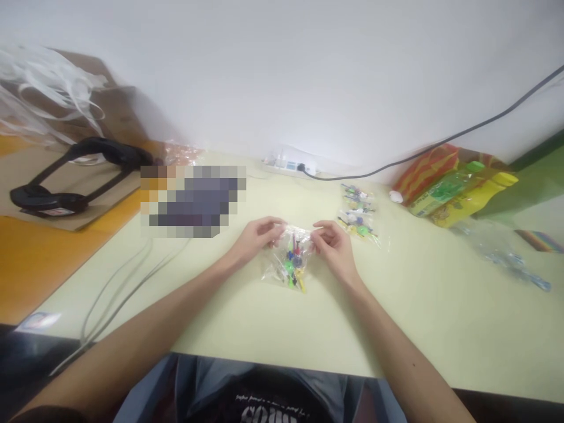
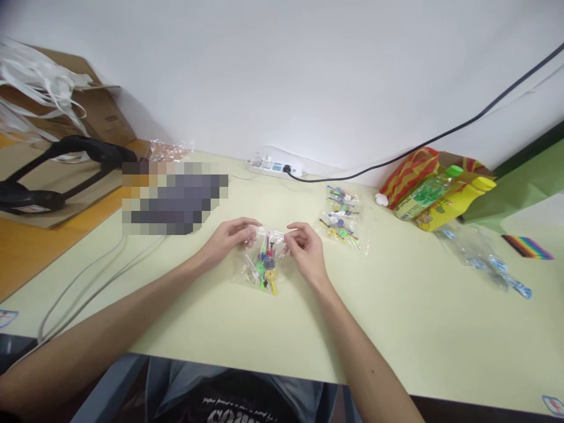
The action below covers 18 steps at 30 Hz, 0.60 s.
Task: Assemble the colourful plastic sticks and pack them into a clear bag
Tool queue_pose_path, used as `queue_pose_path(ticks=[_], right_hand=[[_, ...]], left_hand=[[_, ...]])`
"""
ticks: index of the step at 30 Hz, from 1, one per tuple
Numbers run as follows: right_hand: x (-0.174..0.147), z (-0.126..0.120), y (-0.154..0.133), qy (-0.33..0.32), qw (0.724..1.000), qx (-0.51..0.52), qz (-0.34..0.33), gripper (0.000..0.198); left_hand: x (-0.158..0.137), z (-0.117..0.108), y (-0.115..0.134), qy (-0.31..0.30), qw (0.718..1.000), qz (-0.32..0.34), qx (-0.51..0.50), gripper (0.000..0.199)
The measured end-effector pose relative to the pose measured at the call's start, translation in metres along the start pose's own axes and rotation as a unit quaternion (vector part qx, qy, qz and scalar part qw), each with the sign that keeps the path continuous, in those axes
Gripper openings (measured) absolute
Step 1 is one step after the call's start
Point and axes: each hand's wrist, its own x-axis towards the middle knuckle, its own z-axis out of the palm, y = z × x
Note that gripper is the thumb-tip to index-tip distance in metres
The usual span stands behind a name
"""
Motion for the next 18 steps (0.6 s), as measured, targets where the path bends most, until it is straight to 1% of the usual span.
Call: queue_pose_path(ticks=[6, 11, 14, 18], right_hand=[[-0.001, 0.002, -0.002, -0.008, 1.0, -0.011, -0.001, 0.031], [0.0, 0.004, 0.003, -0.027, 0.999, 0.004, 0.045, 0.042], [0.0, 0.004, 0.007, -0.04, 0.998, -0.001, 0.055, 0.039], [0.002, 0.004, 0.007, -0.027, 0.998, -0.007, 0.053, 0.037]], left_hand=[[0.002, 0.005, -0.008, 0.036, 0.999, 0.017, 0.002, 0.04], [0.002, 0.006, -0.008, 0.033, 0.999, 0.029, -0.008, 0.037], [0.001, 0.006, -0.009, 0.037, 0.999, 0.037, 0.002, 0.035], [0.002, 0.005, -0.011, 0.064, 0.997, 0.032, 0.016, 0.034]])
